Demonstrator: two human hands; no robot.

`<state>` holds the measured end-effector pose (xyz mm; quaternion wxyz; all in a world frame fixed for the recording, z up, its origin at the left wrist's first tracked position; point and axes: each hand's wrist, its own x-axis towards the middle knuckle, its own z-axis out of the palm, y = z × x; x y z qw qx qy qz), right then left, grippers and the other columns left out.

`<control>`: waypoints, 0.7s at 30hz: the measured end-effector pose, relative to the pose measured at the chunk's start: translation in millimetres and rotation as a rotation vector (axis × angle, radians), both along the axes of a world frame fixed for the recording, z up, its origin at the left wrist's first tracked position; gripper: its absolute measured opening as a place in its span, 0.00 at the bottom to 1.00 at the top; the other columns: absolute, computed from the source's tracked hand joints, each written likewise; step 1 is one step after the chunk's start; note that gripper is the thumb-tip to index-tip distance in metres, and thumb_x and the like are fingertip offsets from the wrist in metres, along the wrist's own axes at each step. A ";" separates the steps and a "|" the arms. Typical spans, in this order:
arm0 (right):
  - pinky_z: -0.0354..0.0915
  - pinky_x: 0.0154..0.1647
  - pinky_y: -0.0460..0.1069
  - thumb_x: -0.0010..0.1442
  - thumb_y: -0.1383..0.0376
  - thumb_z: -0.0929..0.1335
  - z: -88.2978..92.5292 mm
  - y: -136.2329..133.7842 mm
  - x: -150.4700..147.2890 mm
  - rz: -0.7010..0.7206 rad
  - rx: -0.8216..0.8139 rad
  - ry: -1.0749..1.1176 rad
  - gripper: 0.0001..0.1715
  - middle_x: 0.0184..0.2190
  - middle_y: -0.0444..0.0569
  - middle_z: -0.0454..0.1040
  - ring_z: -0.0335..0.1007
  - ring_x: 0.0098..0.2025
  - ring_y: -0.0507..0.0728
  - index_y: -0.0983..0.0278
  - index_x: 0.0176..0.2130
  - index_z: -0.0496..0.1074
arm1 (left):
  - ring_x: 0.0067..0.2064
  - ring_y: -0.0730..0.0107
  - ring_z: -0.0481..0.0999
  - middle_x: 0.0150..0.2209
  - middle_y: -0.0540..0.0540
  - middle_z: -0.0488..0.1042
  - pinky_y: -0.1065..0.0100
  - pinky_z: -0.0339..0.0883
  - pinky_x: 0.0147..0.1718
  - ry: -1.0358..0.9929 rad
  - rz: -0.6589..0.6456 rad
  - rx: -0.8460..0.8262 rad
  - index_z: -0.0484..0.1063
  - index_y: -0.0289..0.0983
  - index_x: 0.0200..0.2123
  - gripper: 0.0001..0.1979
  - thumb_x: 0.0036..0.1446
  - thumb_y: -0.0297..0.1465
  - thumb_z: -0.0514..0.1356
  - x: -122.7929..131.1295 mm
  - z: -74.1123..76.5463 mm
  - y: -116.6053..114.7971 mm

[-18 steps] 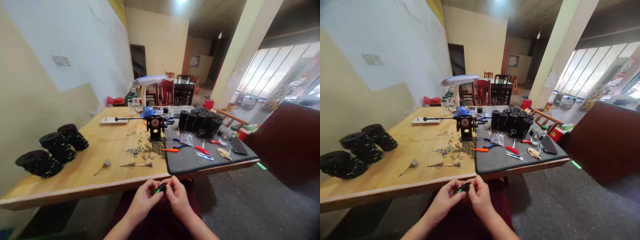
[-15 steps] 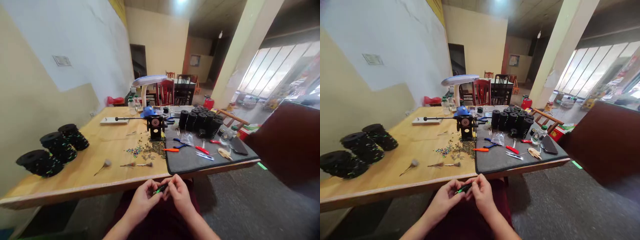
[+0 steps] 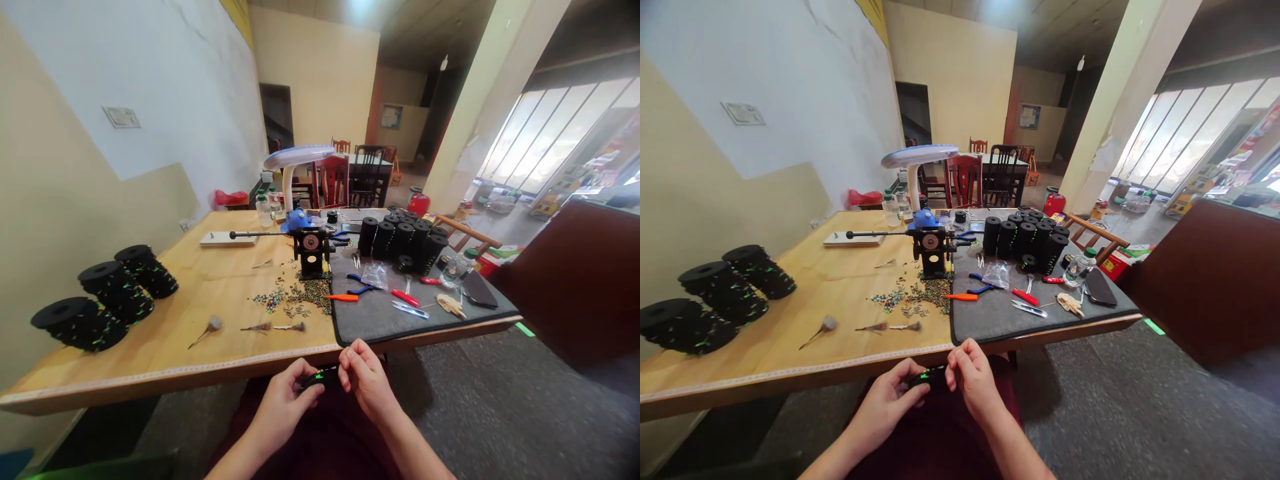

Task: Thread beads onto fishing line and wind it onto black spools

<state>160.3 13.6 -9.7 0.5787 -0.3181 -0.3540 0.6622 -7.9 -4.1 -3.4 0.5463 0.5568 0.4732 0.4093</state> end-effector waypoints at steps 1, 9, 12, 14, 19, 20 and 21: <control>0.50 0.16 0.41 0.56 0.57 0.70 -1.7 -1.2 -0.6 0.001 -0.014 -0.012 0.17 0.21 0.38 0.66 0.58 0.16 0.45 0.64 0.26 0.61 | 0.29 0.69 0.70 0.27 0.49 0.72 0.71 0.65 0.29 -0.033 0.007 0.006 0.71 0.37 0.29 0.06 0.50 0.32 0.64 0.7 0.6 -0.6; 0.48 0.17 0.42 0.52 0.56 0.71 -9.1 -7.2 -10.4 -0.041 -0.095 -0.019 0.18 0.21 0.38 0.66 0.54 0.16 0.44 0.64 0.25 0.62 | 0.35 0.67 0.70 0.32 0.49 0.71 0.62 0.74 0.37 -0.338 0.082 -0.138 0.71 0.37 0.29 0.10 0.46 0.33 0.68 7.0 2.6 -1.7; 0.47 0.16 0.42 0.52 0.55 0.71 -12.0 -6.6 -13.8 -0.029 -0.106 -0.055 0.18 0.20 0.38 0.65 0.52 0.15 0.44 0.64 0.25 0.62 | 0.36 0.68 0.69 0.31 0.50 0.70 0.59 0.75 0.39 -0.401 0.087 -0.173 0.71 0.37 0.29 0.09 0.48 0.33 0.68 9.0 2.5 -3.0; 0.47 0.16 0.42 0.53 0.55 0.70 -14.3 -6.7 -15.4 -0.027 -0.086 -0.075 0.18 0.20 0.37 0.65 0.52 0.15 0.44 0.64 0.25 0.62 | 0.36 0.69 0.68 0.31 0.51 0.69 0.59 0.75 0.39 -0.431 0.104 -0.187 0.70 0.37 0.29 0.09 0.48 0.33 0.67 10.2 1.9 -4.2; 0.44 0.17 0.42 0.56 0.55 0.68 -17.2 -8.0 -18.0 -0.039 -0.026 -0.101 0.17 0.20 0.36 0.63 0.48 0.15 0.43 0.64 0.25 0.62 | 0.36 0.70 0.71 0.32 0.52 0.70 0.57 0.75 0.40 -0.555 0.214 -0.199 0.69 0.38 0.31 0.12 0.47 0.33 0.69 13.4 -0.3 -5.4; 0.43 0.17 0.42 0.56 0.56 0.68 -17.2 -8.2 -18.5 -0.042 -0.037 -0.091 0.18 0.19 0.36 0.62 0.47 0.15 0.43 0.64 0.25 0.61 | 0.37 0.69 0.71 0.32 0.52 0.71 0.57 0.75 0.41 -0.569 0.223 -0.204 0.68 0.38 0.31 0.12 0.46 0.33 0.69 13.7 -0.6 -5.2; 0.43 0.17 0.42 0.55 0.55 0.69 -17.1 -8.3 -19.0 -0.046 -0.058 -0.078 0.18 0.19 0.36 0.62 0.47 0.15 0.43 0.64 0.25 0.61 | 0.38 0.67 0.72 0.32 0.52 0.71 0.56 0.75 0.41 -0.575 0.229 -0.209 0.68 0.38 0.30 0.13 0.46 0.33 0.69 13.7 -1.0 -4.9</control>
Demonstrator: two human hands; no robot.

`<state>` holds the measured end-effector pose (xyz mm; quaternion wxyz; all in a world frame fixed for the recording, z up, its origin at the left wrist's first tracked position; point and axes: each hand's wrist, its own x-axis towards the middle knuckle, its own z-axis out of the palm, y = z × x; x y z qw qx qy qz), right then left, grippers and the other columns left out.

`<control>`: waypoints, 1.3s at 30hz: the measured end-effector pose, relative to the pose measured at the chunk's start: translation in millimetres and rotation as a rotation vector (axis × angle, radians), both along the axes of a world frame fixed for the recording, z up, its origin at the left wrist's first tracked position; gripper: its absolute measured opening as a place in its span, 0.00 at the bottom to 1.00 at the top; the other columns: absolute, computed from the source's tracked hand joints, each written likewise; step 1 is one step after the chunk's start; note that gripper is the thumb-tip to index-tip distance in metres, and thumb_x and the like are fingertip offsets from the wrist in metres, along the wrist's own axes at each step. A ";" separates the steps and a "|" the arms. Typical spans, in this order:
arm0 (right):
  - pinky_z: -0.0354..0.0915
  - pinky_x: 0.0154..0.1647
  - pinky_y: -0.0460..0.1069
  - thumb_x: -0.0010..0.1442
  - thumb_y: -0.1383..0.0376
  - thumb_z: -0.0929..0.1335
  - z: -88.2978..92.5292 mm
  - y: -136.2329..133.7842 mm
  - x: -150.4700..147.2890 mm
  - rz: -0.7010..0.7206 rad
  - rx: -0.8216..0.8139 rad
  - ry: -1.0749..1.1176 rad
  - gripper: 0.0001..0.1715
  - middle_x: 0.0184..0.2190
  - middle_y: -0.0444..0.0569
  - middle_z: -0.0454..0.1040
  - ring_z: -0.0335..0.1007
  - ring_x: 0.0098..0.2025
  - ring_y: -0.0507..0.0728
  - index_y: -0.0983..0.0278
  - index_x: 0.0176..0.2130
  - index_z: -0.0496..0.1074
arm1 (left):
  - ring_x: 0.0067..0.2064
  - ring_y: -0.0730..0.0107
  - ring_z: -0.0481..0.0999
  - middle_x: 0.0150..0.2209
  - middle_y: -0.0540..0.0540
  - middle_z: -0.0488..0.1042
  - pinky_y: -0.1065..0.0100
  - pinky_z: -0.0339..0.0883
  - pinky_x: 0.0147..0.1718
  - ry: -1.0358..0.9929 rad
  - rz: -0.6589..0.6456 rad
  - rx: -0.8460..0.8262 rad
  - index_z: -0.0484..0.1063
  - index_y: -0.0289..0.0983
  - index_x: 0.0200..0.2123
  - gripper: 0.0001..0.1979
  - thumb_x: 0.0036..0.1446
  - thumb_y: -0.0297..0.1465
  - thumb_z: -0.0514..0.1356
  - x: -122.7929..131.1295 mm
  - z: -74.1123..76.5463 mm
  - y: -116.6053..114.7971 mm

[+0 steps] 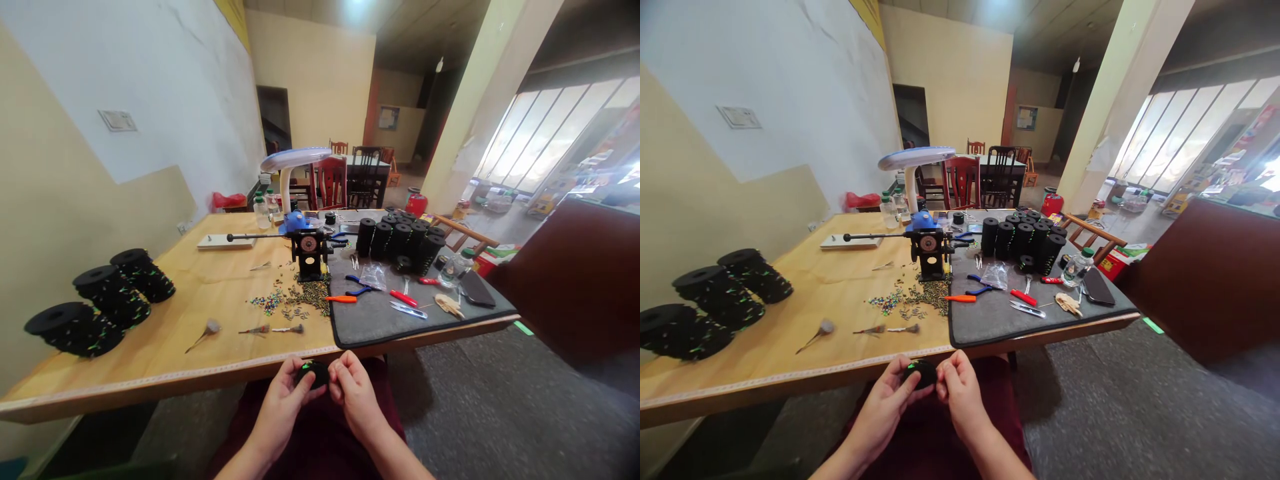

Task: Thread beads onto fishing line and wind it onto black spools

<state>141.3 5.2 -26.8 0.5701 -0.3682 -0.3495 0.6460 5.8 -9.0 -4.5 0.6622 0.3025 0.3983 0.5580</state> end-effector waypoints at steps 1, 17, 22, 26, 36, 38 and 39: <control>0.42 0.17 0.42 0.54 0.55 0.69 0.1 -0.1 -0.4 -0.005 -0.025 0.016 0.18 0.18 0.36 0.62 0.46 0.15 0.43 0.64 0.25 0.62 | 0.38 0.66 0.72 0.33 0.51 0.72 0.57 0.74 0.41 0.002 0.004 -0.005 0.69 0.38 0.30 0.13 0.45 0.34 0.69 -0.2 -0.6 0.5; 0.44 0.20 0.44 0.54 0.49 0.68 -16.8 1.6 -0.8 -0.044 0.043 -0.257 0.22 0.18 0.36 0.53 0.43 0.20 0.48 0.62 0.25 0.60 | 0.42 0.65 0.73 0.37 0.49 0.75 0.61 0.71 0.44 -0.049 0.031 0.007 0.72 0.38 0.35 0.12 0.48 0.35 0.68 -2.3 -2.3 6.1; 0.47 0.23 0.45 0.58 0.52 0.66 -17.9 -2.3 -1.8 0.044 0.158 -0.383 0.19 0.20 0.37 0.53 0.45 0.23 0.49 0.62 0.26 0.60 | 0.40 0.70 0.73 0.34 0.50 0.76 0.71 0.67 0.40 -0.034 0.123 -0.043 0.74 0.37 0.33 0.15 0.43 0.36 0.71 -2.2 -9.4 10.7; 0.49 0.23 0.44 0.59 0.53 0.65 -14.2 -5.2 -2.1 0.052 0.187 -0.399 0.15 0.21 0.37 0.57 0.48 0.22 0.49 0.63 0.33 0.65 | 0.35 0.73 0.72 0.34 0.50 0.75 0.74 0.67 0.33 -0.096 0.147 -0.098 0.74 0.37 0.32 0.16 0.39 0.35 0.73 -0.3 -14.3 13.2; 0.61 0.31 0.47 0.64 0.59 0.61 -3.1 -1.2 5.7 0.007 0.367 -0.717 0.13 0.31 0.49 0.77 0.72 0.31 0.57 0.61 0.41 0.71 | 0.38 0.65 0.74 0.38 0.46 0.76 0.67 0.69 0.37 0.005 -0.069 -0.061 0.75 0.39 0.38 0.17 0.44 0.36 0.70 -1.3 -10.4 9.6; 0.58 0.28 0.46 0.64 0.62 0.61 -0.3 0.7 13.8 -0.012 0.462 -0.942 0.13 0.27 0.49 0.77 0.72 0.27 0.56 0.60 0.42 0.72 | 0.38 0.64 0.74 0.37 0.46 0.76 0.67 0.68 0.35 0.153 -0.115 -0.069 0.75 0.39 0.38 0.17 0.43 0.37 0.70 -5.4 -5.8 12.3; 0.56 0.27 0.46 0.63 0.63 0.61 1.5 1.2 17.3 -0.018 0.512 -1.033 0.12 0.26 0.49 0.77 0.71 0.25 0.55 0.60 0.43 0.72 | 0.37 0.64 0.74 0.36 0.46 0.76 0.68 0.67 0.33 0.230 -0.118 -0.067 0.74 0.39 0.37 0.17 0.42 0.38 0.70 -7.5 -3.9 14.4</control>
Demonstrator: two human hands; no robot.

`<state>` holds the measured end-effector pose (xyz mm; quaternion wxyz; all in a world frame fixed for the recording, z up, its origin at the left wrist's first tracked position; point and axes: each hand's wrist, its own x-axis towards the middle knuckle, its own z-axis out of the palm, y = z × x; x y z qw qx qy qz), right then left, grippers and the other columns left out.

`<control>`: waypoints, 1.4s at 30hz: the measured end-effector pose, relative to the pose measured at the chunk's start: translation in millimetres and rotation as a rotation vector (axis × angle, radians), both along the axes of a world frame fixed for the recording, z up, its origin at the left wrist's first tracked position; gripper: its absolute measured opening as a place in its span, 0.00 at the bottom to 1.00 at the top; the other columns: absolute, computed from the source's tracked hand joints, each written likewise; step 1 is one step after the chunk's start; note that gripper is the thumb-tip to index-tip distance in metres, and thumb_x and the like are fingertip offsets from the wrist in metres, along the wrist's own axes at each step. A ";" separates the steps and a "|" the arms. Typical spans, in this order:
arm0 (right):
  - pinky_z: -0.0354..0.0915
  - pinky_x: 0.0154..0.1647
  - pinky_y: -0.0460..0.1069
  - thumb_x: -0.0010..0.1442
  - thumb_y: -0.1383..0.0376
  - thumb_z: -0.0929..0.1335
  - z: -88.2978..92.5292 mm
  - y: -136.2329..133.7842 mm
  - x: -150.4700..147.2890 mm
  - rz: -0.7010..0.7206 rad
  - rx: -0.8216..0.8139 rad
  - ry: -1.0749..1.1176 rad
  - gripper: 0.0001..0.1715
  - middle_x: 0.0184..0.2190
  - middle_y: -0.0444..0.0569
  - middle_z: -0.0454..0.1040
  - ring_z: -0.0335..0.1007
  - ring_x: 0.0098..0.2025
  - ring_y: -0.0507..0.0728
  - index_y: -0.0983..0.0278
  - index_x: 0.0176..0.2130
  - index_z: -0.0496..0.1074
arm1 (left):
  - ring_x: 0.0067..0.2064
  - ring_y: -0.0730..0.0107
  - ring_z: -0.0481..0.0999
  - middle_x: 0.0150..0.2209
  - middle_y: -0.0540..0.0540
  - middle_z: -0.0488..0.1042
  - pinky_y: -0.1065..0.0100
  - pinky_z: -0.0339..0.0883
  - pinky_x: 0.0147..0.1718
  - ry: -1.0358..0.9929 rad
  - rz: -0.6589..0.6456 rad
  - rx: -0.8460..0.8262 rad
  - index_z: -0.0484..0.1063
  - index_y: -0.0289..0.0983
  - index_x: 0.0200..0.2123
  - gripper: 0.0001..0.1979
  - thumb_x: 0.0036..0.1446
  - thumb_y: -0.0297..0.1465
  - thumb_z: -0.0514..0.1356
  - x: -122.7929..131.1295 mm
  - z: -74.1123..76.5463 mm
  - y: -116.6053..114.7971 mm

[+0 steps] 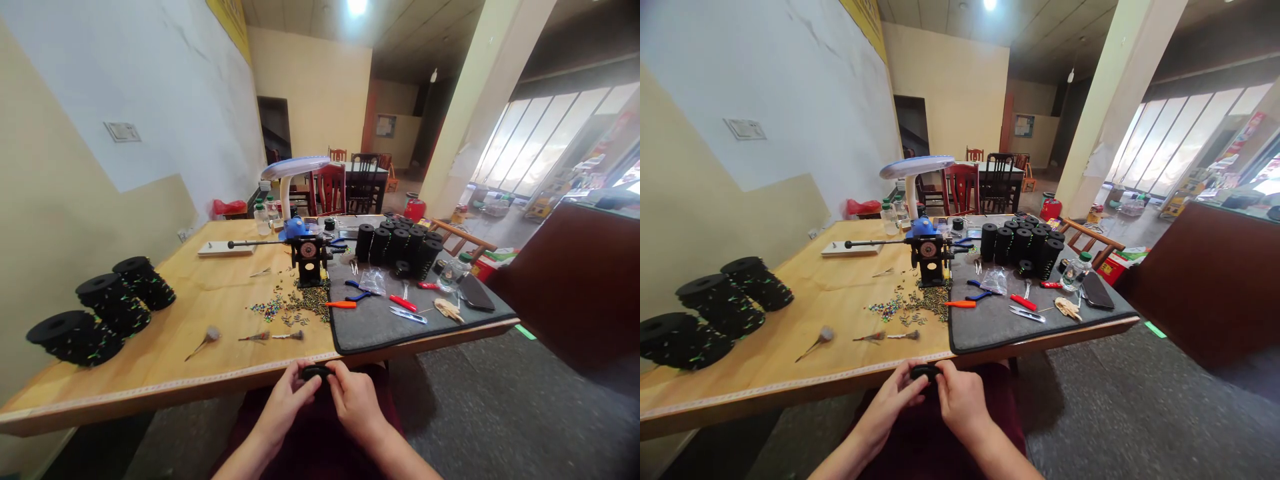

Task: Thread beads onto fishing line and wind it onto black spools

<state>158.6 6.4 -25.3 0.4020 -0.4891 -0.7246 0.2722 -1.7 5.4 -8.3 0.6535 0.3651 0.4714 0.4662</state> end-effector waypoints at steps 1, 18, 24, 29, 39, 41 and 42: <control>0.55 0.26 0.46 0.62 0.64 0.62 2.2 0.1 2.8 0.007 0.042 -0.069 0.12 0.24 0.49 0.77 0.70 0.24 0.55 0.60 0.42 0.73 | 0.37 0.64 0.74 0.35 0.47 0.75 0.69 0.66 0.32 0.065 0.005 0.021 0.74 0.38 0.36 0.17 0.42 0.38 0.70 -1.8 1.5 2.3; 0.62 0.32 0.46 0.62 0.66 0.62 29.5 -3.6 21.8 0.288 -0.156 0.042 0.13 0.32 0.46 0.79 0.73 0.31 0.55 0.59 0.43 0.74 | 0.33 0.68 0.75 0.28 0.51 0.72 0.62 0.71 0.37 -0.347 -0.148 -0.187 0.70 0.37 0.29 0.08 0.45 0.30 0.66 -3.4 8.9 0.0; 0.58 0.28 0.45 0.63 0.67 0.61 21.5 -6.2 16.9 0.226 -0.027 -0.197 0.13 0.30 0.48 0.80 0.75 0.30 0.56 0.59 0.42 0.73 | 0.31 0.71 0.72 0.27 0.52 0.71 0.70 0.68 0.30 -0.062 -0.195 -0.068 0.68 0.37 0.29 0.12 0.47 0.37 0.67 -3.9 2.6 -0.7; 0.53 0.27 0.46 0.62 0.67 0.62 23.5 -5.2 21.2 0.155 0.079 -0.312 0.09 0.26 0.47 0.78 0.72 0.26 0.55 0.60 0.37 0.71 | 0.32 0.70 0.72 0.29 0.51 0.74 0.71 0.66 0.32 0.036 -0.164 -0.005 0.67 0.38 0.30 0.14 0.47 0.38 0.67 -5.4 -1.3 -1.3; 0.54 0.27 0.45 0.63 0.67 0.61 20.3 -9.7 16.5 0.069 -0.010 -0.078 0.11 0.23 0.44 0.69 0.63 0.25 0.52 0.61 0.29 0.67 | 0.43 0.64 0.75 0.39 0.45 0.77 0.59 0.68 0.46 -0.263 -0.149 -0.073 0.67 0.38 0.34 0.07 0.54 0.31 0.64 -7.4 0.6 -2.1; 0.58 0.30 0.45 0.62 0.66 0.61 15.5 -11.9 10.8 0.031 -0.002 0.022 0.11 0.25 0.45 0.68 0.64 0.28 0.53 0.62 0.28 0.66 | 0.44 0.65 0.75 0.40 0.45 0.77 0.58 0.66 0.48 -0.334 -0.121 -0.074 0.68 0.38 0.35 0.06 0.54 0.29 0.63 -6.9 0.7 -2.6; 0.60 0.32 0.46 0.62 0.65 0.62 13.2 -12.6 7.7 0.013 0.002 0.086 0.11 0.27 0.46 0.68 0.65 0.30 0.54 0.62 0.28 0.66 | 0.44 0.65 0.75 0.40 0.45 0.77 0.58 0.66 0.49 -0.370 -0.110 -0.071 0.68 0.38 0.35 0.06 0.54 0.28 0.63 -6.0 0.4 -3.0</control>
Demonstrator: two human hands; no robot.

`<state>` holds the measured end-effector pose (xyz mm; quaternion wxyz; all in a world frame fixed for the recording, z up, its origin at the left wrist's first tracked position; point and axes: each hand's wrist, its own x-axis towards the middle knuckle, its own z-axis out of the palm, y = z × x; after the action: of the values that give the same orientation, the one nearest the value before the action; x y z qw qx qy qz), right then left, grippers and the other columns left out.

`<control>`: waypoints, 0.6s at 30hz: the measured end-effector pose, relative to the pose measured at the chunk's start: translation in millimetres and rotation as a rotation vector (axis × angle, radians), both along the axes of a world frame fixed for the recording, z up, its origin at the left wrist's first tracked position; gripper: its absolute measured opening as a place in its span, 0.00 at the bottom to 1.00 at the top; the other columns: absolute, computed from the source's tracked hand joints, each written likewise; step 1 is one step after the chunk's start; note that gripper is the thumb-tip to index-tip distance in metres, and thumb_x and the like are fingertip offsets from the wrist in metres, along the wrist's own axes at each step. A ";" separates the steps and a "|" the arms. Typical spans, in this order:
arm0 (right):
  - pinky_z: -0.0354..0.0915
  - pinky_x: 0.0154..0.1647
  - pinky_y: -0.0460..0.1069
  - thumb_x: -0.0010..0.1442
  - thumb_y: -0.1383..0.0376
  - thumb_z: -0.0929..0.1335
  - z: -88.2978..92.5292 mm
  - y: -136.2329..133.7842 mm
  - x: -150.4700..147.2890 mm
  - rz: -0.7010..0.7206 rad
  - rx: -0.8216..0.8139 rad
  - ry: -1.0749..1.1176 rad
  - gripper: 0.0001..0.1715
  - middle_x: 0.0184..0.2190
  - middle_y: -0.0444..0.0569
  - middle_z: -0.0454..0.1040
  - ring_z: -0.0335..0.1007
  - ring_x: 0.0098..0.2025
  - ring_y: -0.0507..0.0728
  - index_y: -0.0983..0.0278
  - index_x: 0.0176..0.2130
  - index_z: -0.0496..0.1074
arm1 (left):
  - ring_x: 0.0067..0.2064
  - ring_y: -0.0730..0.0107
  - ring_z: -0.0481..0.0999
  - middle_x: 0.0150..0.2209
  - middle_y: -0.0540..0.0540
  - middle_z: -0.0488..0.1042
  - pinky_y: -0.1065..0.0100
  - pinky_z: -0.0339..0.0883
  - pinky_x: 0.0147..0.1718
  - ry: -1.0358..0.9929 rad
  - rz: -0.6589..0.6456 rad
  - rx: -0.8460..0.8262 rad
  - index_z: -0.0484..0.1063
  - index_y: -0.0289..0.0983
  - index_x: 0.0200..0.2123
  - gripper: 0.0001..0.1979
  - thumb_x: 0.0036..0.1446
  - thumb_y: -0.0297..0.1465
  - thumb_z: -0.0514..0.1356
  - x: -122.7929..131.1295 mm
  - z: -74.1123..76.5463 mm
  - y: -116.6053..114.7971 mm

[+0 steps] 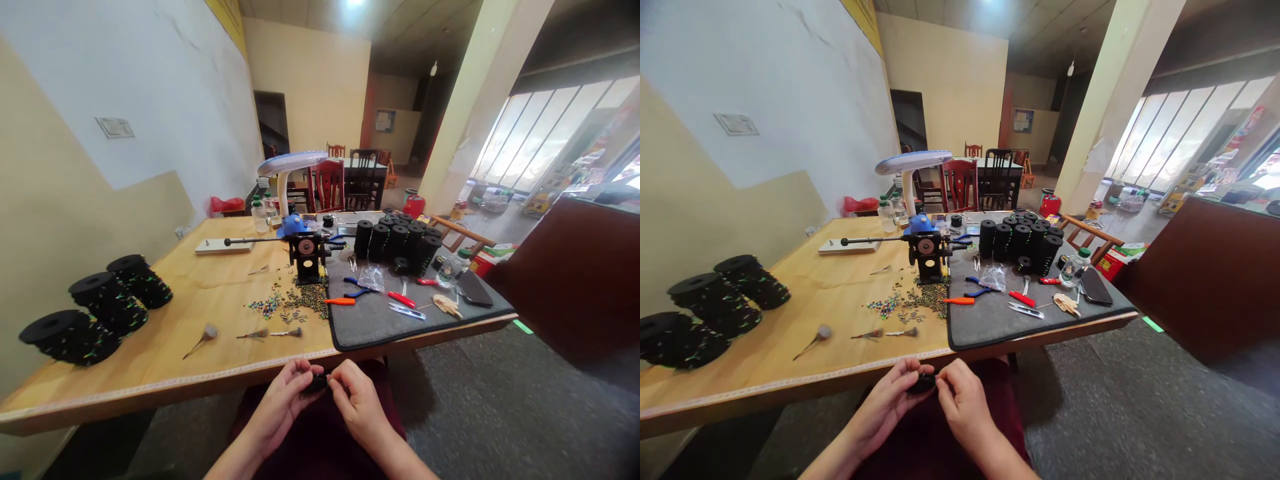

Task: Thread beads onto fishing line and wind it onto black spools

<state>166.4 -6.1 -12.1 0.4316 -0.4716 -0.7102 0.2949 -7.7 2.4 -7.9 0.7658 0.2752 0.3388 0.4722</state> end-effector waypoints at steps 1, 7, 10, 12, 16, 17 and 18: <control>0.62 0.34 0.47 0.62 0.64 0.62 -2.2 -0.3 -3.3 -0.007 -0.011 0.080 0.11 0.30 0.47 0.69 0.66 0.32 0.54 0.62 0.28 0.65 | 0.45 0.64 0.74 0.41 0.45 0.77 0.57 0.66 0.49 -0.034 0.012 0.004 0.69 0.38 0.35 0.06 0.54 0.27 0.63 1.3 -0.7 -0.5; 0.67 0.22 0.46 0.62 0.54 0.60 -14.5 3.8 -19.6 0.052 -0.315 0.524 0.15 0.35 0.48 0.73 0.68 0.23 0.51 0.61 0.29 0.60 | 0.45 0.62 0.73 0.45 0.43 0.76 0.63 0.67 0.41 -0.113 0.063 0.023 0.70 0.38 0.38 0.09 0.52 0.28 0.63 12.0 -8.9 -3.8; 0.70 0.32 0.49 0.63 0.60 0.60 -14.6 3.8 -18.1 0.033 -0.146 0.363 0.10 0.35 0.50 0.74 0.72 0.30 0.54 0.62 0.33 0.65 | 0.47 0.62 0.72 0.44 0.43 0.75 0.63 0.65 0.44 -0.014 0.028 0.034 0.71 0.38 0.39 0.13 0.48 0.28 0.66 11.9 -10.4 -2.7; 0.69 0.39 0.50 0.62 0.65 0.60 -11.9 3.0 -13.1 0.060 -0.005 0.171 0.08 0.35 0.51 0.75 0.72 0.36 0.56 0.62 0.37 0.68 | 0.47 0.62 0.71 0.42 0.44 0.76 0.63 0.63 0.47 0.137 0.015 0.074 0.71 0.38 0.39 0.13 0.48 0.29 0.67 9.6 -10.0 -0.8; 0.68 0.36 0.48 0.62 0.66 0.61 -3.7 4.4 -2.0 0.133 0.005 0.047 0.08 0.33 0.50 0.75 0.73 0.34 0.55 0.63 0.37 0.69 | 0.44 0.62 0.72 0.39 0.44 0.76 0.64 0.62 0.46 0.347 -0.022 0.147 0.70 0.38 0.38 0.15 0.46 0.31 0.68 6.8 -8.8 1.7; 0.69 0.33 0.47 0.62 0.65 0.60 -1.6 5.5 -0.1 0.137 -0.053 0.084 0.09 0.32 0.49 0.75 0.73 0.30 0.53 0.63 0.36 0.68 | 0.43 0.62 0.73 0.39 0.44 0.76 0.64 0.63 0.44 0.344 -0.043 0.143 0.69 0.38 0.38 0.15 0.47 0.31 0.68 7.2 -8.6 1.5; 0.69 0.30 0.46 0.63 0.64 0.60 0.3 6.7 1.1 0.137 -0.122 0.138 0.09 0.31 0.48 0.75 0.72 0.27 0.52 0.64 0.35 0.68 | 0.41 0.63 0.73 0.39 0.44 0.76 0.64 0.64 0.42 0.330 -0.060 0.134 0.68 0.38 0.38 0.15 0.47 0.31 0.68 7.8 -8.1 1.0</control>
<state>167.5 0.5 -11.8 0.4287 -0.4258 -0.6900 0.3984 0.1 3.4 -16.1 0.6935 0.4094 0.4193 0.4190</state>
